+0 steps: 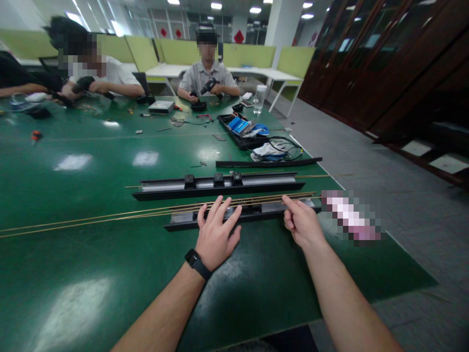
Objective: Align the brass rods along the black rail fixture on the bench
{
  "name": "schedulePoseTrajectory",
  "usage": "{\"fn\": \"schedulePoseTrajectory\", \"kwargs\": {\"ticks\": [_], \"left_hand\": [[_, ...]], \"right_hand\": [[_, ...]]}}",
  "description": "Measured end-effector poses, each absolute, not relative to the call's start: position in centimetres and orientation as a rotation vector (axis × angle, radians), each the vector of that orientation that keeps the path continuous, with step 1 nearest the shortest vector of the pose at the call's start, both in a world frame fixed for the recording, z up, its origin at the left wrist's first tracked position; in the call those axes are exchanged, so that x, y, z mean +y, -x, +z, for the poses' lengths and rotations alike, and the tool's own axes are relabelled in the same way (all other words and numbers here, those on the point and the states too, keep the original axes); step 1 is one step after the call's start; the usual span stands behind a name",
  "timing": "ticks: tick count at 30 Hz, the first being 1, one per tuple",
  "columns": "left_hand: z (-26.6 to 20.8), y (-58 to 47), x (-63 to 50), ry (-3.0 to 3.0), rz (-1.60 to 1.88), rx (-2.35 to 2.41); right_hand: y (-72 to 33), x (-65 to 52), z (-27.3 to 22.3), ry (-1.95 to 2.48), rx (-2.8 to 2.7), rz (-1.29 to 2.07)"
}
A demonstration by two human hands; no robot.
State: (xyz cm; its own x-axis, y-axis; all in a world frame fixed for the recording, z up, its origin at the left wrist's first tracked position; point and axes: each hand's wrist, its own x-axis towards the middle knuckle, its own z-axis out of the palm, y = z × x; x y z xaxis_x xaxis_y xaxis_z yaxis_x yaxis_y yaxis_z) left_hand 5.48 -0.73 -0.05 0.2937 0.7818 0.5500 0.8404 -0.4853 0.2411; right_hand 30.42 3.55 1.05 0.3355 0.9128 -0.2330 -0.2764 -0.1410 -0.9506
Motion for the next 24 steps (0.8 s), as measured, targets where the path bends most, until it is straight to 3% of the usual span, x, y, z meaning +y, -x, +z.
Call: {"fn": "schedulePoseTrajectory", "kwargs": {"ticks": [24], "left_hand": [[-0.21, -5.49, -0.69, 2.451, -0.959, -1.541]], "right_hand": [[-30.80, 3.57, 0.63, 1.281, -0.645, 1.184]]}}
